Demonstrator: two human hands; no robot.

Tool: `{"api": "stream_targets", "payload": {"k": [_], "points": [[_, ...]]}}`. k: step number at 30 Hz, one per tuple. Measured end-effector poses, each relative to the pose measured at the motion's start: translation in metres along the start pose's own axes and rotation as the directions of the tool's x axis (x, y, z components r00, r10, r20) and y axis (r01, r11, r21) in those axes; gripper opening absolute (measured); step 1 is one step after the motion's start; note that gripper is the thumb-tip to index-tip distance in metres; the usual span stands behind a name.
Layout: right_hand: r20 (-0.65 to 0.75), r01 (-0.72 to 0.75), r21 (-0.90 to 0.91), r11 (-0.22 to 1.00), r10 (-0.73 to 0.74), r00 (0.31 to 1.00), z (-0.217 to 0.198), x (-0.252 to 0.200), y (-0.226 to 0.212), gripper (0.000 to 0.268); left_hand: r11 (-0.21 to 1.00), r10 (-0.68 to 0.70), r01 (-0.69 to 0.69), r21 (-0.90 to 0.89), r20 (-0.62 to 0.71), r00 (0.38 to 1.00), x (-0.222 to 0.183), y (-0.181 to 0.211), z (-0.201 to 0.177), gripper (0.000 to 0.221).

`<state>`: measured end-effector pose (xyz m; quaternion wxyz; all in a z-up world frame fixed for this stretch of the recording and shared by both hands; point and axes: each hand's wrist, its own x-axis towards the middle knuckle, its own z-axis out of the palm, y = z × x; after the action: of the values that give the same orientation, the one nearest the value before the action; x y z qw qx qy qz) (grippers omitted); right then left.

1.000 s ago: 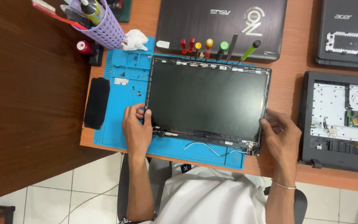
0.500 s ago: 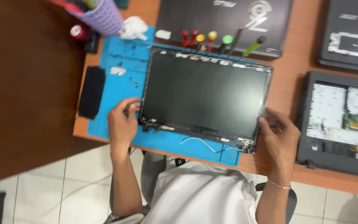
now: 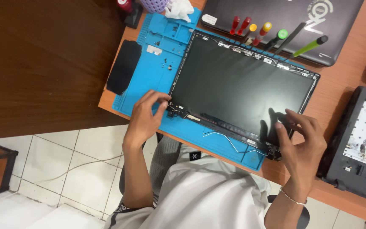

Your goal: The person manipulates the internal components and wires of a laptop using a screwdriver and their hands.

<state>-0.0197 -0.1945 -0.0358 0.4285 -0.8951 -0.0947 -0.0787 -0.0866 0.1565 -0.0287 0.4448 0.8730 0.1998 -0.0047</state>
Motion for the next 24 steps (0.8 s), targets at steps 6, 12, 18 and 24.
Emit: {"api": "stream_targets", "payload": {"k": [6,12,18,24], "points": [[0.156,0.028,-0.034,0.999,-0.022,0.987,0.023,0.008,-0.043,0.037,0.987,0.116,-0.122,0.101,0.06,0.991,-0.01,-0.014,0.002,0.03],[0.413,0.146,0.065,0.987,-0.16,0.897,0.078,0.016,-0.079,0.037,0.985,0.135,-0.138,0.101,0.035,0.99,-0.011,-0.025,0.009,0.027],[0.48,0.302,0.094,0.949,-0.309,0.821,0.115,0.016,-0.085,0.031,0.976,0.211,-0.207,0.069,-0.057,0.976,-0.008,-0.031,0.016,0.014],[0.462,0.333,0.05,0.942,-0.317,0.828,0.133,0.015,-0.083,0.019,0.97,0.23,-0.222,0.096,-0.086,0.969,-0.002,-0.032,0.02,0.013]]}}
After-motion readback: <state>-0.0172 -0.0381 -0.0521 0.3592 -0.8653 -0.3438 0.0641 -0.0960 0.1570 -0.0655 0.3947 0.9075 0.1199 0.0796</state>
